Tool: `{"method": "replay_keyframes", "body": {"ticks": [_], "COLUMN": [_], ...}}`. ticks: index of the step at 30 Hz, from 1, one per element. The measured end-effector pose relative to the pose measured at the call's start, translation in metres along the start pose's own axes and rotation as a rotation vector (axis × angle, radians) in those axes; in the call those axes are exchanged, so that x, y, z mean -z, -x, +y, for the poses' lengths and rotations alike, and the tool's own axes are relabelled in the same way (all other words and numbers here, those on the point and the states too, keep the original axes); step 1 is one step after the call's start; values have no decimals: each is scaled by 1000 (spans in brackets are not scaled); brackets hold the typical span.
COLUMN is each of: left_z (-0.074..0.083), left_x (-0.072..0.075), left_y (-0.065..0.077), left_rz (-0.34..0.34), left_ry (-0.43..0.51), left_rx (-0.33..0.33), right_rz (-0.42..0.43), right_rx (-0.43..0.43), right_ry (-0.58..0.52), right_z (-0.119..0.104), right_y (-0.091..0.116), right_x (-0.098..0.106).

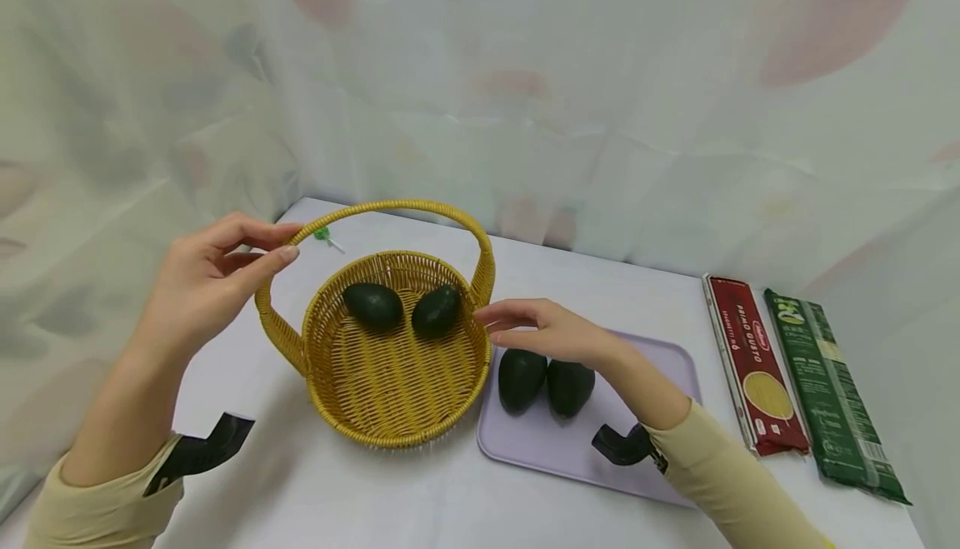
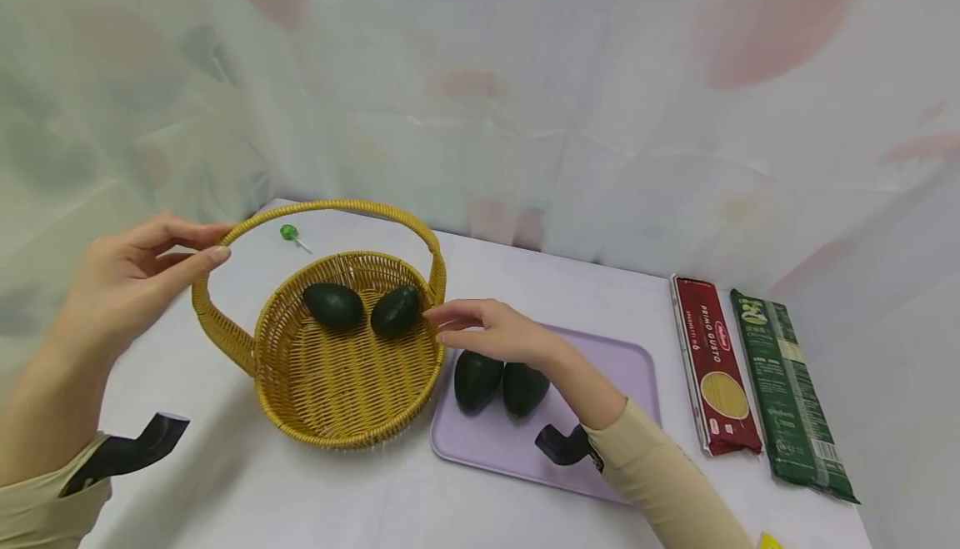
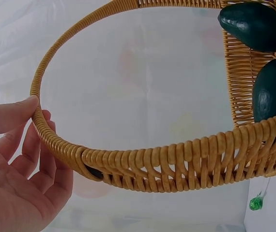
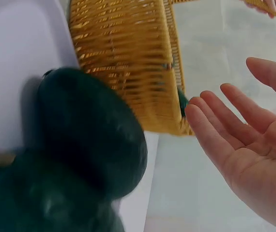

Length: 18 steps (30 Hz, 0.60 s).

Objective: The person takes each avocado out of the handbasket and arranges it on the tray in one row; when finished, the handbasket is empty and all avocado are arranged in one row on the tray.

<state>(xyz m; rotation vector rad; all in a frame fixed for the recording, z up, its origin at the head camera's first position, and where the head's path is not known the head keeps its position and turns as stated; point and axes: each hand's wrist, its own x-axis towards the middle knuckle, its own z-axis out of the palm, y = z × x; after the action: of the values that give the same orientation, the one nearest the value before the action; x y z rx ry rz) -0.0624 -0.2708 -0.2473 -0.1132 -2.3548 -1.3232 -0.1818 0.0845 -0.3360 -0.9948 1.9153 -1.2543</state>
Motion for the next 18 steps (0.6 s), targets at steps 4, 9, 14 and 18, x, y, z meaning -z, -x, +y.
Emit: {"method": "replay_keyframes", "body": {"ticks": [4, 9, 14, 18], "left_z": [0, -1, -1, -1], "left_x": [0, 0, -1, -2], "left_y": [0, 0, 0, 0], "left_rz": [4, 9, 12, 11], "left_ry": [5, 12, 16, 13], "left_rx": [-9, -15, -19, -17], "right_rz": [-13, -21, -30, 1], "right_rx": [9, 25, 37, 25], "right_ry": [10, 31, 0, -9], "right_z": [-5, -9, -14, -19], "right_y": [-11, -24, -37, -45], "right_x": [-8, -17, -25, -32]}}
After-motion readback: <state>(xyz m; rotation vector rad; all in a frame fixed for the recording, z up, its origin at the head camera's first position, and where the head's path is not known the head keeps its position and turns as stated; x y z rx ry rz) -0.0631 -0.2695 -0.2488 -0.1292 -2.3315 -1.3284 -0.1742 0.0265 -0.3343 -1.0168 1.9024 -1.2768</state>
